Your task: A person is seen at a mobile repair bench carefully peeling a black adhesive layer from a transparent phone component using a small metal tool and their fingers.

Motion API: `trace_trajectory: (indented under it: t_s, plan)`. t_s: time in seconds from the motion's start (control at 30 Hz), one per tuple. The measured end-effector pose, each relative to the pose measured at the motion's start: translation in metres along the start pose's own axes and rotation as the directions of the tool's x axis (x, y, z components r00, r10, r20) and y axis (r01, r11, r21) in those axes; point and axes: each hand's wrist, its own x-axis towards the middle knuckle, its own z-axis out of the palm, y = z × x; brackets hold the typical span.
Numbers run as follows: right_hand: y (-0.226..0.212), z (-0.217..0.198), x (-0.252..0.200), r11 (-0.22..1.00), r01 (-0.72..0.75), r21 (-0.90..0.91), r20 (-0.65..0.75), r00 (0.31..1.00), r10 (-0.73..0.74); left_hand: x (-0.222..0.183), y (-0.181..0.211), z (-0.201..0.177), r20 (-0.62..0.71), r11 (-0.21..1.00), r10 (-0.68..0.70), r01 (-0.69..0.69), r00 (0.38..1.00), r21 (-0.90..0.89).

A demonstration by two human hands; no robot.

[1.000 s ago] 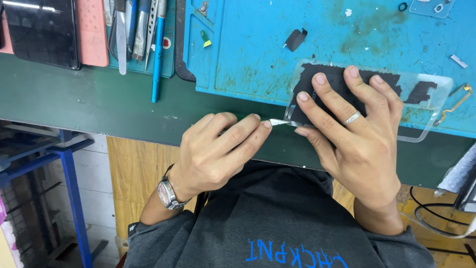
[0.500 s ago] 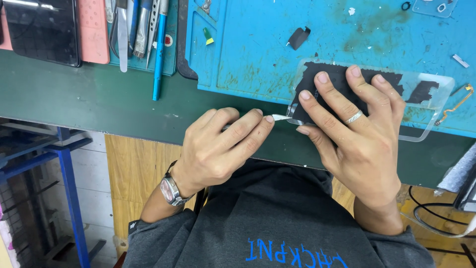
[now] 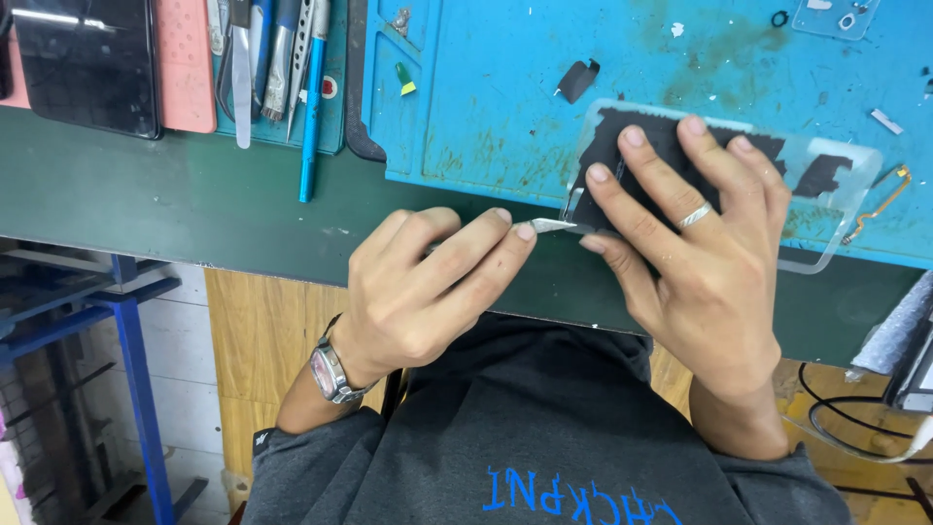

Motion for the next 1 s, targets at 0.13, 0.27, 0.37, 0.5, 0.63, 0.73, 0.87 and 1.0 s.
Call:
trace_trajectory:
  t_s: [0.13,0.27,0.37,0.5,0.63,0.73,0.87,1.0]
  plan:
    - [0.002,0.001,0.001,0.998,-0.009,0.067,-0.013,1.000,0.009,0.001,-0.007,0.003,0.074,0.999,0.024,-0.026,0.997,0.025]
    - [0.000,0.005,-0.001,0.987,-0.027,0.156,-0.067,0.997,0.038,0.004,-0.014,0.003,0.127,0.998,0.064,-0.067,0.990,0.021]
    - [-0.001,0.006,0.000,0.985,-0.028,0.168,-0.074,0.996,0.041,0.007,-0.018,0.003,0.135,0.996,0.086,-0.086,0.987,-0.007]
    - [-0.001,0.005,0.000,0.983,-0.035,0.180,-0.068,0.997,0.048,0.010,-0.021,0.000,0.163,0.993,0.103,-0.092,0.981,-0.072]
    - [-0.001,0.005,0.000,0.982,-0.041,0.186,-0.062,0.997,0.053,0.012,-0.025,-0.002,0.202,0.991,0.107,-0.088,0.974,-0.102]
    - [-0.001,0.005,0.000,0.981,-0.039,0.190,-0.065,0.996,0.053,0.013,-0.027,-0.003,0.216,0.989,0.106,-0.080,0.971,-0.124]
    - [0.000,0.006,0.000,0.982,-0.041,0.187,-0.062,0.997,0.053,0.013,-0.027,-0.003,0.225,0.990,0.109,-0.086,0.968,-0.109]
    - [-0.001,0.005,-0.001,0.982,-0.042,0.186,-0.053,0.997,0.052,0.012,-0.027,0.000,0.208,0.992,0.114,-0.100,0.971,-0.078]
